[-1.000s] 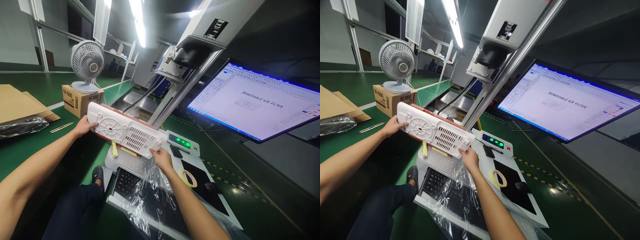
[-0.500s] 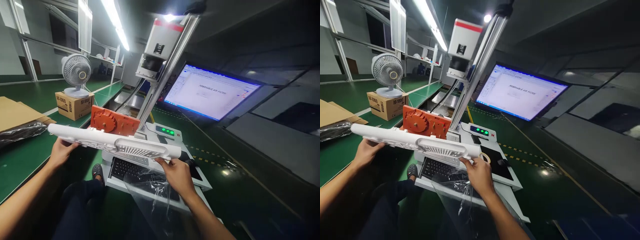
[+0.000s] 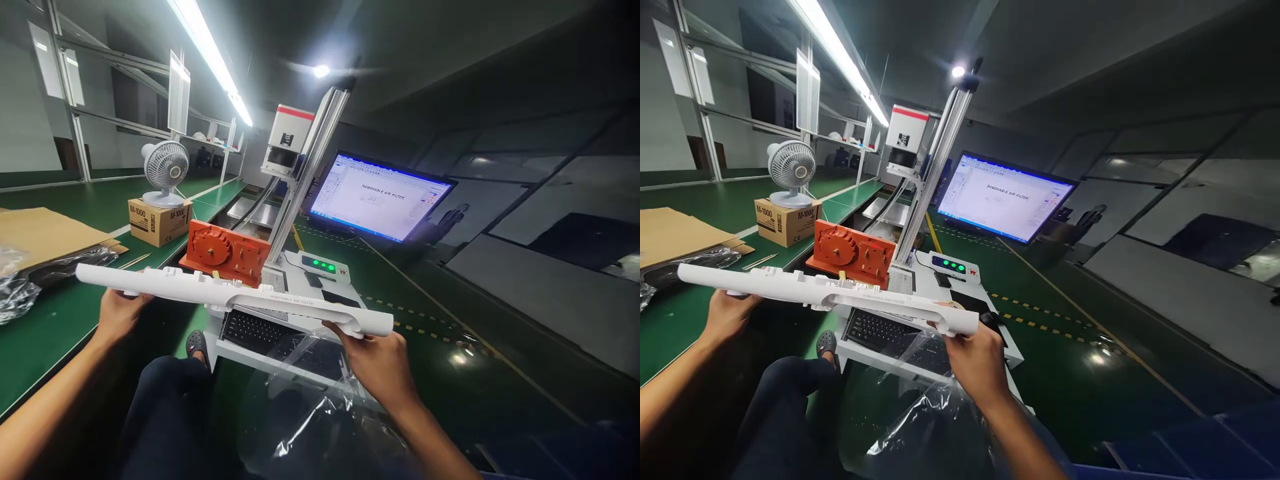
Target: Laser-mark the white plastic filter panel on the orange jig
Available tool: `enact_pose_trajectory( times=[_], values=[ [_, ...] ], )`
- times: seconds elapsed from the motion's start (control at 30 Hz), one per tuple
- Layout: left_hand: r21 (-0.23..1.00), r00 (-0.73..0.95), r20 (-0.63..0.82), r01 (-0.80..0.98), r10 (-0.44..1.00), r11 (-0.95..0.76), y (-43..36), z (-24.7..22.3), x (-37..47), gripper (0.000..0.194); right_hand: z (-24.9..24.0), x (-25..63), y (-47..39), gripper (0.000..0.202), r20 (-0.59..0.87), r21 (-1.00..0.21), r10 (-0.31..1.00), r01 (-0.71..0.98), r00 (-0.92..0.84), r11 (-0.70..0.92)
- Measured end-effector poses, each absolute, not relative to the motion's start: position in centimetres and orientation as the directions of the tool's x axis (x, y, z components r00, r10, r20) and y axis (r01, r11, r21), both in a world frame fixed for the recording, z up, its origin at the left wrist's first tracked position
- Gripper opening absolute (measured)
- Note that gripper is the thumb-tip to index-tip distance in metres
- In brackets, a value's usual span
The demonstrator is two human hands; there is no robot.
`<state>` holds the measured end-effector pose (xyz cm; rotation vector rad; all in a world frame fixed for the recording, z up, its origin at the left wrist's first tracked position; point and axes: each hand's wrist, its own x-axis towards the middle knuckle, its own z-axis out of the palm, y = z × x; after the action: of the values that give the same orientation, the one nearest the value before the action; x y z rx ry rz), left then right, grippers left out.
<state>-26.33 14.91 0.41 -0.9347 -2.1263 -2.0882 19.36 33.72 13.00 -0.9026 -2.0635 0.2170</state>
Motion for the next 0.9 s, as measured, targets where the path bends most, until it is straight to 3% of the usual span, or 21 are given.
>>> enact_pose_trajectory(
  times=[0.37,0.63,0.9],
  values=[
    [0.906,-0.856,0.414,0.353,0.309,-0.235,13.0,0.9,-24.4,0.068,13.3,20.3,32.0,0.034,0.672,-0.321,0.59,0.542,-0.448,0.777],
    [0.907,-0.865,0.4,0.325,0.305,-0.268,12.6,1.0,-24.3,0.065,12.9,20.7,32.3,0.036,0.616,-0.343,0.612,0.532,-0.495,0.775],
    [0.897,-0.869,0.405,0.319,0.283,-0.305,12.3,2.2,-22.6,0.05,13.0,20.5,32.1,0.035,0.607,-0.359,0.622,0.528,-0.494,0.77]
  ],
)
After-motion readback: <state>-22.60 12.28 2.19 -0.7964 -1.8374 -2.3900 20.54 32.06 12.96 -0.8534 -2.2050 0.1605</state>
